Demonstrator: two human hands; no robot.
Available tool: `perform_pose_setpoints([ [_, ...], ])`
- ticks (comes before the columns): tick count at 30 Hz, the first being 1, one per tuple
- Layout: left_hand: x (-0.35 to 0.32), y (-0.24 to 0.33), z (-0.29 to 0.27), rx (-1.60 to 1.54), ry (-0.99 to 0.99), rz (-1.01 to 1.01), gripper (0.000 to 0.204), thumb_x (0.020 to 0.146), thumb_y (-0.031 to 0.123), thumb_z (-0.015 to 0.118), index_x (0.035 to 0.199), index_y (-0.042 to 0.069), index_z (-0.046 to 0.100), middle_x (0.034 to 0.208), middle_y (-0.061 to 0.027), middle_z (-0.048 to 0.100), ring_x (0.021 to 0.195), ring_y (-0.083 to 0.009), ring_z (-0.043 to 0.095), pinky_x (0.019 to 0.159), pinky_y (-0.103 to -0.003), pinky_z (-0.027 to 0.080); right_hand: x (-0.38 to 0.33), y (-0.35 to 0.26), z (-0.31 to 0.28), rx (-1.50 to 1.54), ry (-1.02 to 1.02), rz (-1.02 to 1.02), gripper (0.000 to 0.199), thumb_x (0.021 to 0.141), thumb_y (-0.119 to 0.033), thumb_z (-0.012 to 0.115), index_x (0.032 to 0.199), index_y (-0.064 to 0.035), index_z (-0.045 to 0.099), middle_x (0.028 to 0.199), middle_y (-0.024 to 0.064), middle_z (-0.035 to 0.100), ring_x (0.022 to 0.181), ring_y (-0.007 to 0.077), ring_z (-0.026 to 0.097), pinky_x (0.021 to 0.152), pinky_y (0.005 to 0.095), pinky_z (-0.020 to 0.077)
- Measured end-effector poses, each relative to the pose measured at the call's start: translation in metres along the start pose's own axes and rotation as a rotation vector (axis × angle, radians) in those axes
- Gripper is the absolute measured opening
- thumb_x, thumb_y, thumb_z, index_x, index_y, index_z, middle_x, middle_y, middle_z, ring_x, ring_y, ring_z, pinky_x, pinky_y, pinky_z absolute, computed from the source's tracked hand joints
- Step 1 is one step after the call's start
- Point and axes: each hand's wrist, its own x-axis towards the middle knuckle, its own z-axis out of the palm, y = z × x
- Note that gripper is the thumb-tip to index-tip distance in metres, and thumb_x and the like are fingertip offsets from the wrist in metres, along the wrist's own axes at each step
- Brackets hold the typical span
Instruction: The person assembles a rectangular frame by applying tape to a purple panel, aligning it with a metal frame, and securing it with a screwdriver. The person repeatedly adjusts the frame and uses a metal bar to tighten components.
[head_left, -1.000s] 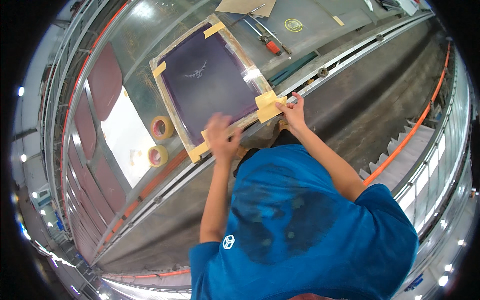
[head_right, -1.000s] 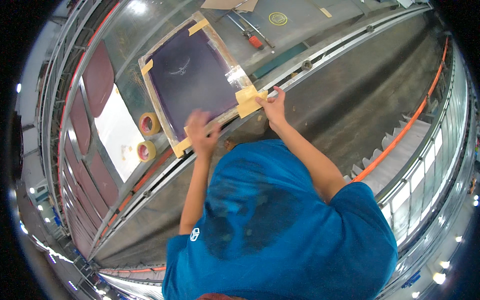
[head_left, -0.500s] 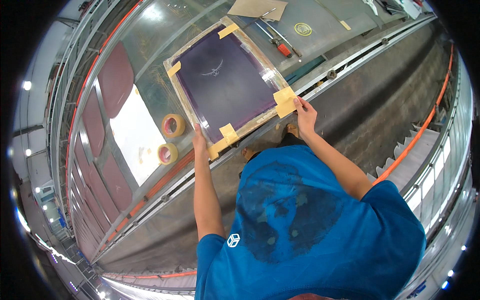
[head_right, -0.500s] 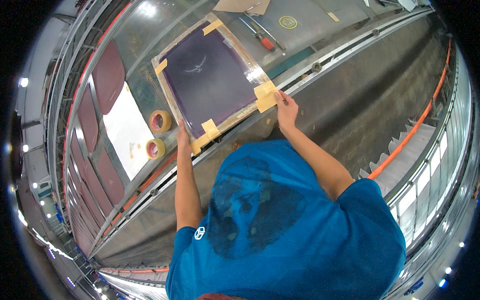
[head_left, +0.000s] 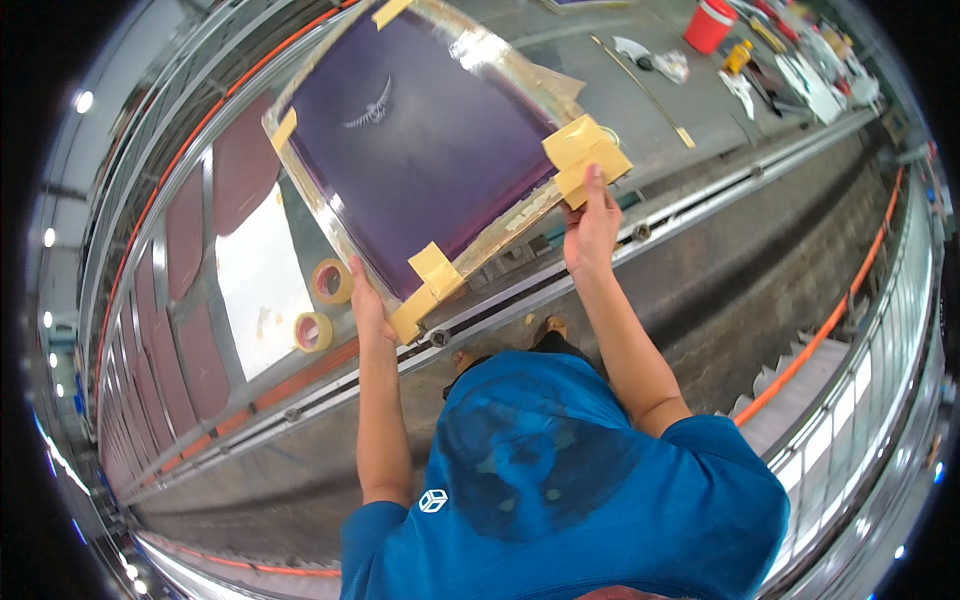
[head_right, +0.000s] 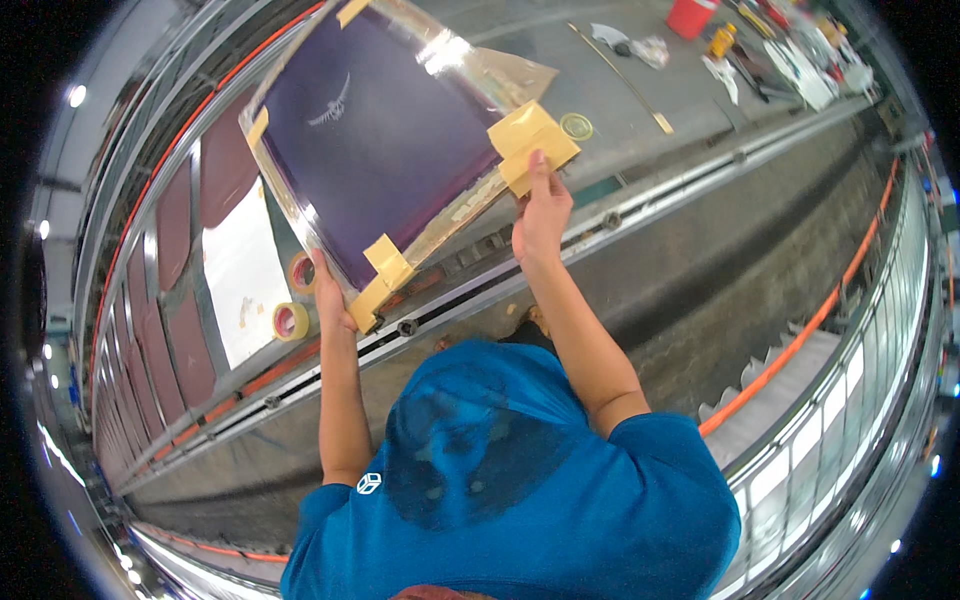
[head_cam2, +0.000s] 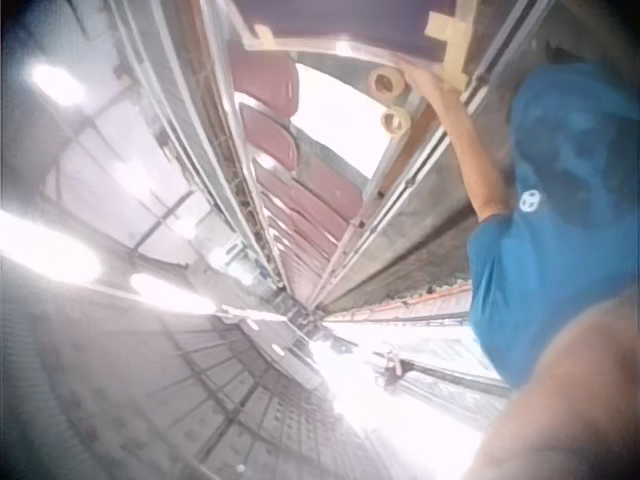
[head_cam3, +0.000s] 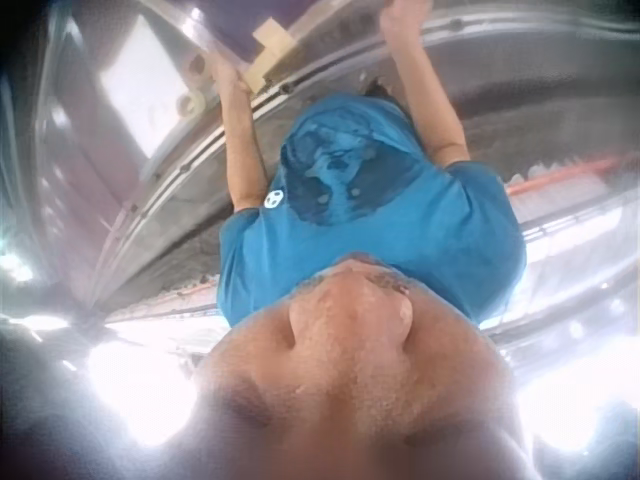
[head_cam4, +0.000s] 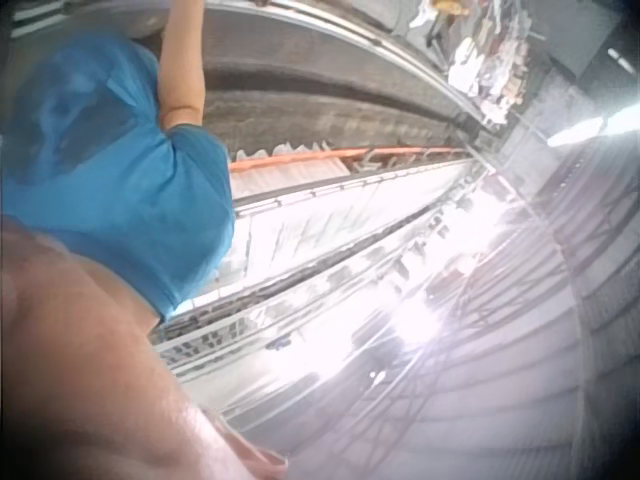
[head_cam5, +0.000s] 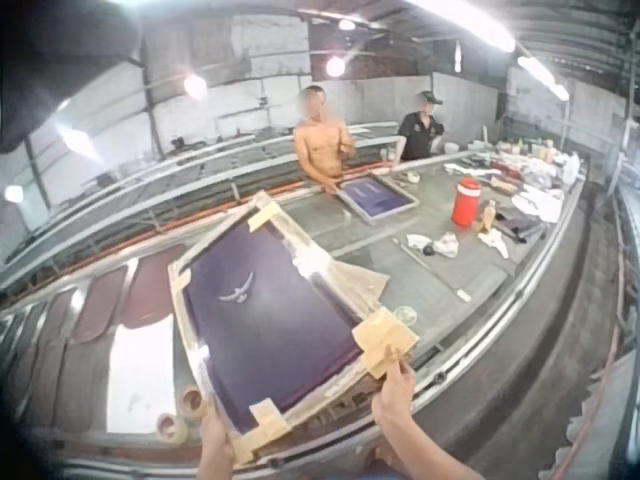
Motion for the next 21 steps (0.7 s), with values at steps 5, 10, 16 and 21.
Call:
perform_pose_setpoints([
  [5, -0.026, 0.038, 0.018, -0.134, -0.064, 0.179, 0.066, 0.103, 0.057, 0.047, 0.139, 0.002, 0.049, 0.129, -0.0144, 0.062, 0.113, -0.0268, 0.066, 0.093, -0.041, 0.059, 0.001, -0.045, 0.038, 0.151, -0.199, 0.037, 0.043, 0.099, -0.038, 0.067, 0.123, -0.0033, 0.061, 0.114, 0.0049, 0.068, 0.101, 0.0163, 0.066, 0.087, 0.0355, 0.0544],
  [10, -0.059, 0.059, 0.031, -0.162, 0.074, 0.358, 0.067, 0.103, 0.058, 0.046, 0.139, 0.002, 0.049, 0.13, -0.0127, 0.061, 0.118, -0.0255, 0.062, 0.097, -0.04, 0.055, 0.017, -0.068, 0.058, 0.223, -0.508, 0.053, 0.063, 0.095, -0.051, 0.066, 0.137, -0.0057, 0.054, 0.123, 0.0059, 0.066, 0.116, 0.021, 0.063, 0.1, 0.0426, 0.0506],
  [16, -0.111, 0.057, 0.048, -0.24, 0.199, 0.453, 0.066, 0.103, 0.058, 0.045, 0.144, 0.006, 0.046, 0.133, -0.0106, 0.058, 0.12, -0.0252, 0.06, 0.099, -0.041, 0.054, 0.028, -0.067, 0.081, 0.383, -0.918, 0.115, 0.068, 0.096, -0.051, 0.062, 0.146, -0.0098, 0.044, 0.142, 0.0056, 0.056, 0.126, 0.0209, 0.057, 0.106, 0.0425, 0.049],
  [21, -0.127, 0.03, 0.031, -0.375, 0.216, 0.488, 0.07, 0.102, 0.058, 0.049, 0.15, 0.007, 0.039, 0.139, -0.0099, 0.054, 0.122, -0.0264, 0.058, 0.099, -0.041, 0.053, -0.002, -0.057, 0.102, 0.52, -0.969, 0.311, 0.058, 0.103, -0.032, 0.06, 0.151, -0.0075, 0.039, 0.147, 0.0087, 0.051, 0.132, 0.0235, 0.054, 0.112, 0.0415, 0.0446],
])
